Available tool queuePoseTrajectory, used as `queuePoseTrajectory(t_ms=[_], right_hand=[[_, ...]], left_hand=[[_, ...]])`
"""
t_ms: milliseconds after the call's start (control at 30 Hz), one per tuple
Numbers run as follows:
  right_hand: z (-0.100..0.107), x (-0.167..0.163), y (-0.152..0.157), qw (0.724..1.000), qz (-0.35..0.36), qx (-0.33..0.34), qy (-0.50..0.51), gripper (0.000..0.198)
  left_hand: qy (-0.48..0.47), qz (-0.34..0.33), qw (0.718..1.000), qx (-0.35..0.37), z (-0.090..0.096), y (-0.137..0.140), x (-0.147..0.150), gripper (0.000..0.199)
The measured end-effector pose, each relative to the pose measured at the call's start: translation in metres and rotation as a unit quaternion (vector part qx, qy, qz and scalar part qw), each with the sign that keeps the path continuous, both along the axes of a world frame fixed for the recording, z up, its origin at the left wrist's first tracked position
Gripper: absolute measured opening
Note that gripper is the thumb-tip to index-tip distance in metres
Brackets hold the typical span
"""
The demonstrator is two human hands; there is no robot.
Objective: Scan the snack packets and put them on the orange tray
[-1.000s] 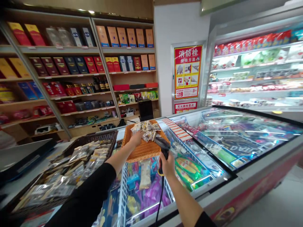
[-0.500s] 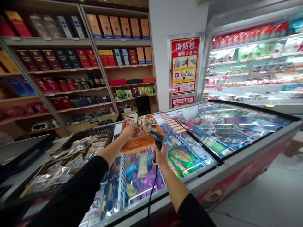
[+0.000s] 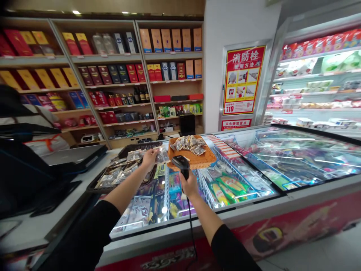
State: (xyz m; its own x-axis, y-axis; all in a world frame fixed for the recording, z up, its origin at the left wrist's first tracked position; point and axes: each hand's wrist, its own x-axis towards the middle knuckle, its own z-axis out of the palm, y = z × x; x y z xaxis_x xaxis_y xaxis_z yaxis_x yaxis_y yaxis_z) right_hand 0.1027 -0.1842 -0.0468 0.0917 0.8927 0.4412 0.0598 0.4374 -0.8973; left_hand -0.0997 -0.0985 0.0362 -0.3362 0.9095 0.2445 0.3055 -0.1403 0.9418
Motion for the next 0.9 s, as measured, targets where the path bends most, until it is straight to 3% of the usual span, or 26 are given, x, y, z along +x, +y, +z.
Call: queuePoseTrajectory(t_ms=[100, 200, 300, 433, 767, 833, 900], right_hand=[[-0.003, -0.011, -0.01, 0.997, 0.019, 0.026, -0.076, 0.025], [-0.002, -0.014, -0.019, 0.99, 0.031, 0.046, -0.133, 0.022], [0.001, -0.012, -0.026, 0.988, 0.034, 0.044, -0.147, 0.021], [0.004, -0.009, -0.031, 0.988, 0.02, 0.034, -0.148, 0.02], [0.001, -0.008, -0.03, 0.99, 0.03, 0.022, -0.139, 0.02], [-0.002, -0.007, -0.028, 0.991, 0.038, 0.01, -0.129, 0.021], [-0.005, -0.007, -0.026, 0.993, 0.039, 0.0, -0.111, 0.023]], left_hand=[[-0.116, -0.016, 0.993, -0.005, -0.01, -0.021, -0.018, 0.03], [-0.14, -0.052, 0.988, 0.048, -0.02, -0.035, -0.024, 0.043], [-0.122, -0.035, 0.987, 0.095, -0.023, -0.037, -0.021, 0.05], [-0.081, -0.063, 0.986, 0.134, -0.024, -0.033, -0.017, 0.041], [-0.067, -0.077, 0.986, 0.135, -0.021, -0.038, -0.015, 0.035], [-0.045, -0.061, 0.988, 0.135, -0.019, -0.041, -0.014, 0.036], [-0.009, -0.003, 0.989, 0.149, -0.015, -0.046, -0.014, 0.039]])
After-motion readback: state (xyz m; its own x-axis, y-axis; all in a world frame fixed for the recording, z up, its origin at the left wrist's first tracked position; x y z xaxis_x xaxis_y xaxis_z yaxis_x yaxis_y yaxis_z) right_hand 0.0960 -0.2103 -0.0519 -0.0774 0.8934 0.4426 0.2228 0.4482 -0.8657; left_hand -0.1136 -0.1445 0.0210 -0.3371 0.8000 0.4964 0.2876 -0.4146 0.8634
